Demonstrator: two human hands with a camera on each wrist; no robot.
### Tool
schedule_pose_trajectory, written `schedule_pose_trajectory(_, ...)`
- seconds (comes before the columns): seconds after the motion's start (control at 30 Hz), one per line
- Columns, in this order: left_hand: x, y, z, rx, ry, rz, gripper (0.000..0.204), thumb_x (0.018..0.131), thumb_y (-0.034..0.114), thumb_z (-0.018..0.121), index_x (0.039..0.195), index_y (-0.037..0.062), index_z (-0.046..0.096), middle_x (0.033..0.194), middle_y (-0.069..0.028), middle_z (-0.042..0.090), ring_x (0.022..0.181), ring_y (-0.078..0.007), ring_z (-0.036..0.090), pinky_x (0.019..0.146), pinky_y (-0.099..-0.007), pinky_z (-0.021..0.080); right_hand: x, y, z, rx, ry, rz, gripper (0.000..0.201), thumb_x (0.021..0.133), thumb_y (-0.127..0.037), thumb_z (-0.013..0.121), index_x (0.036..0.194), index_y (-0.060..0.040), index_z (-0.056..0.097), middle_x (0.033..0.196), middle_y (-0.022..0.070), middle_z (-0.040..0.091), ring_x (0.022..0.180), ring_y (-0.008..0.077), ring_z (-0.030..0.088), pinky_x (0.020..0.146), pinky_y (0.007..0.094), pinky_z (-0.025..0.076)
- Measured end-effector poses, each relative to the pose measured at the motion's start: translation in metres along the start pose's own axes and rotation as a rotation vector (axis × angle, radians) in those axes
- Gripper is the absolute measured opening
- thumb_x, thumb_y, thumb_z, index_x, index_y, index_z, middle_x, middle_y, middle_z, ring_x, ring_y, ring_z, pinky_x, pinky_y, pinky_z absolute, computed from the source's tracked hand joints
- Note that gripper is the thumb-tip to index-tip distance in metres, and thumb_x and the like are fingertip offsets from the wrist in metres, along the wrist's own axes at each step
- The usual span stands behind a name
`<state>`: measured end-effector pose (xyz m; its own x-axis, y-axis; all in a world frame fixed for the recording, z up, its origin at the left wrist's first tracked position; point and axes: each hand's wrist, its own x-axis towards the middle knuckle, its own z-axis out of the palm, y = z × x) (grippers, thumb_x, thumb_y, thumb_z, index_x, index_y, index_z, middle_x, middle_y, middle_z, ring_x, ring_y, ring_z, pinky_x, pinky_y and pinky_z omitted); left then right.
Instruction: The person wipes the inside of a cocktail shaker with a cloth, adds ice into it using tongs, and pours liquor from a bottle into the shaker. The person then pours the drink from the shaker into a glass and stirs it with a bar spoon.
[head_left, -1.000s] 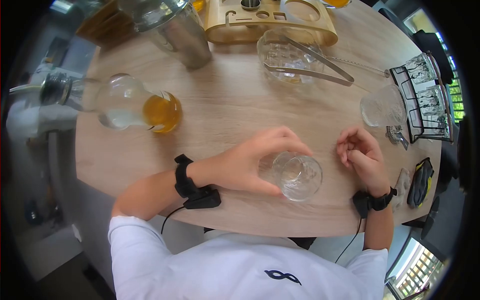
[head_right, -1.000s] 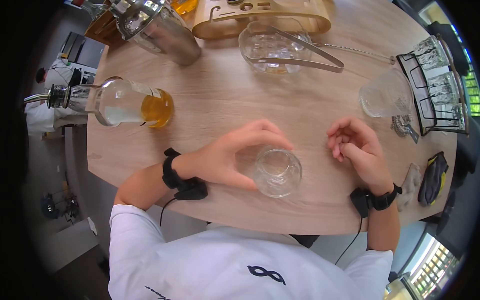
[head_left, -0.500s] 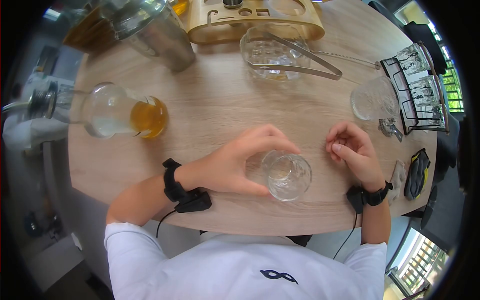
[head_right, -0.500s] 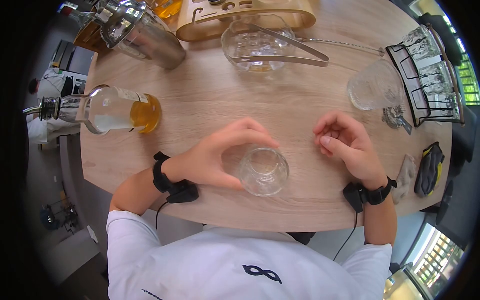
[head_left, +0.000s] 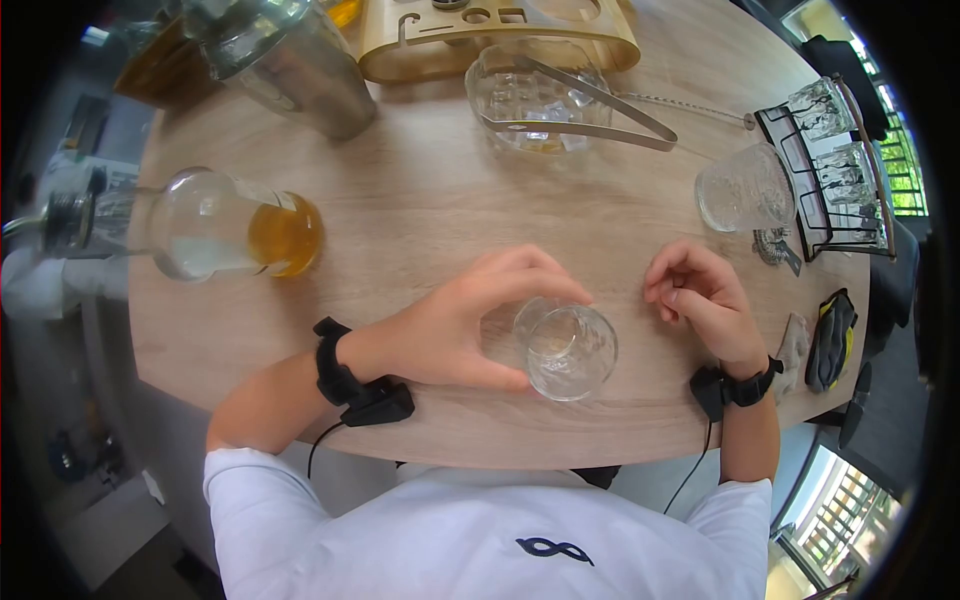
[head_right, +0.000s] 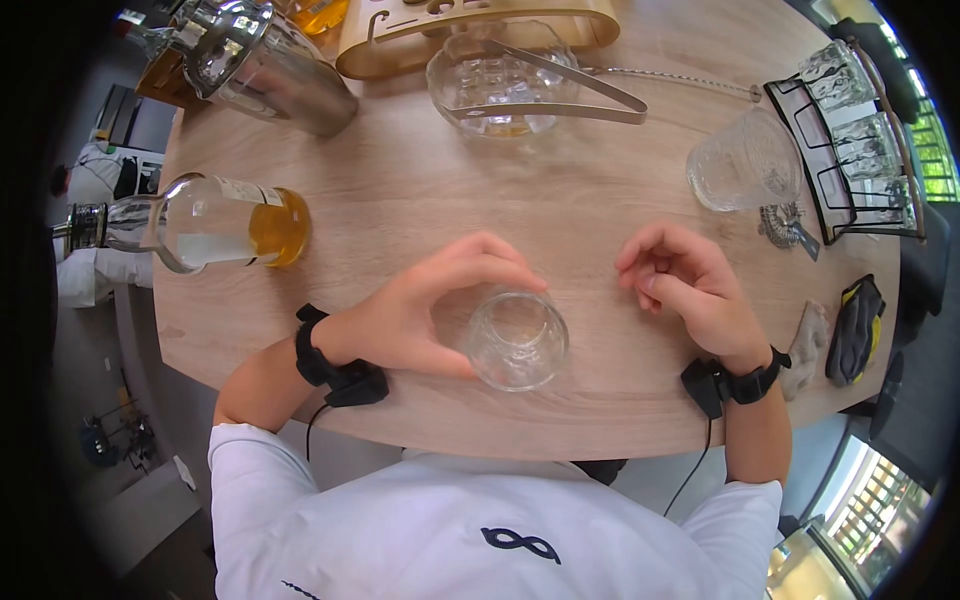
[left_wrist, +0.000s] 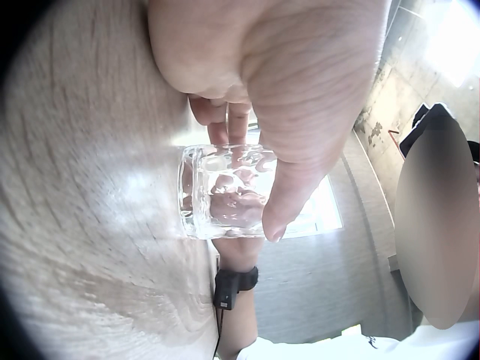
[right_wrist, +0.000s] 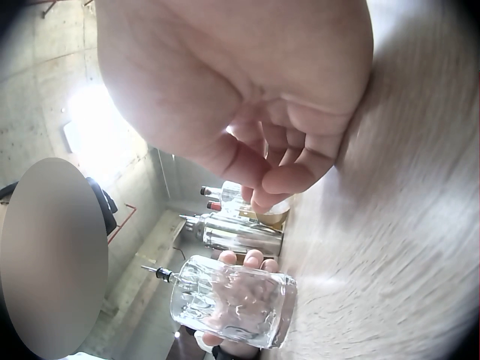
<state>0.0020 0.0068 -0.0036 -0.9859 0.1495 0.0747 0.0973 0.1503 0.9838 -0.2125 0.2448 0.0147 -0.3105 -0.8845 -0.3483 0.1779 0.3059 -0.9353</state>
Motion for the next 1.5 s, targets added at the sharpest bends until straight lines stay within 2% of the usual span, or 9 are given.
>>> schedule_pose_trajectory(0.2, 0.000, 0.000, -0.001, -0.014, 0.001, 0.008, 0.073, 0.071, 0.007, 0.087, 0.139, 0.0062, 0.061, 0.132, -0.0100, 0.054, 0.124, -0.0248, 0.054, 0.108, -0.0366, 0.044, 0.003, 0.004, -0.009, 0.003, -0.038, 0.023, 0.030, 0.086, 0.009, 0.048, 0.111, 0.0017, 0.062, 0.095, 0.0060, 0.064, 0.077, 0.0092, 0.057, 0.070, 0.0231, 0.047)
schedule_pose_trajectory(0.37, 0.001, 0.000, 0.001, -0.049, -0.002, 0.015, 0.072, 0.070, 0.007, 0.087, 0.138, 0.0039, 0.061, 0.131, -0.0102, 0.054, 0.125, -0.0244, 0.053, 0.109, -0.0365, 0.043, 0.010, 0.012, -0.019, 0.241, -0.044, -0.041, 0.036, 0.083, 0.013, 0.044, 0.113, 0.0029, 0.059, 0.098, 0.0086, 0.064, 0.079, 0.0109, 0.060, 0.071, 0.0246, 0.049)
schedule_pose_trajectory(0.57, 0.003, -0.002, -0.002, -0.075, -0.033, 0.018, 0.073, 0.071, 0.007, 0.088, 0.138, 0.0009, 0.059, 0.132, -0.0101, 0.054, 0.126, -0.0241, 0.052, 0.112, -0.0362, 0.040, 0.009, 0.010, -0.017, 0.197, -0.029, -0.021, 0.024, 0.093, 0.007, 0.052, 0.114, 0.0009, 0.059, 0.098, 0.0068, 0.064, 0.081, 0.0091, 0.060, 0.072, 0.0233, 0.050)
schedule_pose_trajectory(0.7, 0.002, -0.003, -0.005, -0.247, -0.003, -0.047, 0.077, 0.070, 0.007, 0.088, 0.140, 0.0004, 0.057, 0.135, -0.0076, 0.055, 0.128, -0.0212, 0.051, 0.113, -0.0361, 0.039, 0.008, 0.010, -0.014, 0.166, -0.034, -0.035, 0.017, 0.097, 0.002, 0.057, 0.113, -0.0009, 0.060, 0.096, 0.0045, 0.064, 0.081, 0.0076, 0.059, 0.072, 0.0222, 0.050)
schedule_pose_trajectory(0.87, -0.004, -0.006, -0.009, -0.387, 0.160, -0.113, 0.080, 0.075, 0.005, 0.090, 0.144, -0.0011, 0.052, 0.137, -0.0079, 0.057, 0.130, -0.0193, 0.050, 0.114, -0.0347, 0.037, 0.004, 0.002, -0.008, 0.084, 0.007, -0.016, 0.017, 0.096, 0.003, 0.057, 0.112, -0.0009, 0.061, 0.096, 0.0035, 0.063, 0.081, 0.0072, 0.059, 0.072, 0.0214, 0.050)
schedule_pose_trajectory(0.97, -0.005, -0.005, -0.013, -0.329, 0.118, -0.073, 0.080, 0.076, 0.005, 0.089, 0.145, -0.0011, 0.051, 0.139, -0.0087, 0.057, 0.132, -0.0197, 0.050, 0.115, -0.0355, 0.037, 0.007, 0.007, -0.009, 0.062, -0.001, -0.022, 0.017, 0.095, 0.004, 0.057, 0.112, -0.0006, 0.061, 0.096, 0.0033, 0.063, 0.081, 0.0070, 0.058, 0.073, 0.0209, 0.050)
schedule_pose_trajectory(1.07, 0.000, -0.009, -0.007, -0.505, 0.102, -0.038, 0.078, 0.075, 0.004, 0.089, 0.143, -0.0008, 0.052, 0.139, -0.0089, 0.056, 0.133, -0.0197, 0.049, 0.116, -0.0356, 0.036, 0.007, 0.005, -0.007, 0.065, 0.018, -0.018, 0.018, 0.095, 0.004, 0.058, 0.112, -0.0003, 0.061, 0.096, 0.0034, 0.063, 0.081, 0.0071, 0.058, 0.073, 0.0208, 0.050)
schedule_pose_trajectory(1.13, -0.001, -0.010, -0.007, -0.415, 0.112, -0.052, 0.083, 0.070, 0.000, 0.090, 0.143, 0.0001, 0.053, 0.141, -0.0081, 0.054, 0.133, -0.0199, 0.050, 0.117, -0.0365, 0.036, 0.004, 0.003, -0.006, 0.076, 0.049, -0.002, 0.018, 0.095, 0.004, 0.058, 0.113, -0.0002, 0.061, 0.096, 0.0036, 0.064, 0.081, 0.0073, 0.059, 0.073, 0.0210, 0.050)
schedule_pose_trajectory(1.5, 0.001, -0.010, -0.008, -0.278, 0.076, 0.012, 0.078, 0.072, 0.000, 0.088, 0.142, -0.0007, 0.053, 0.139, -0.0083, 0.052, 0.133, -0.0205, 0.049, 0.115, -0.0367, 0.038, 0.005, 0.007, -0.011, 0.118, -0.025, -0.036, 0.018, 0.097, 0.003, 0.060, 0.114, -0.0007, 0.060, 0.098, 0.0055, 0.064, 0.082, 0.0095, 0.059, 0.074, 0.0233, 0.050)
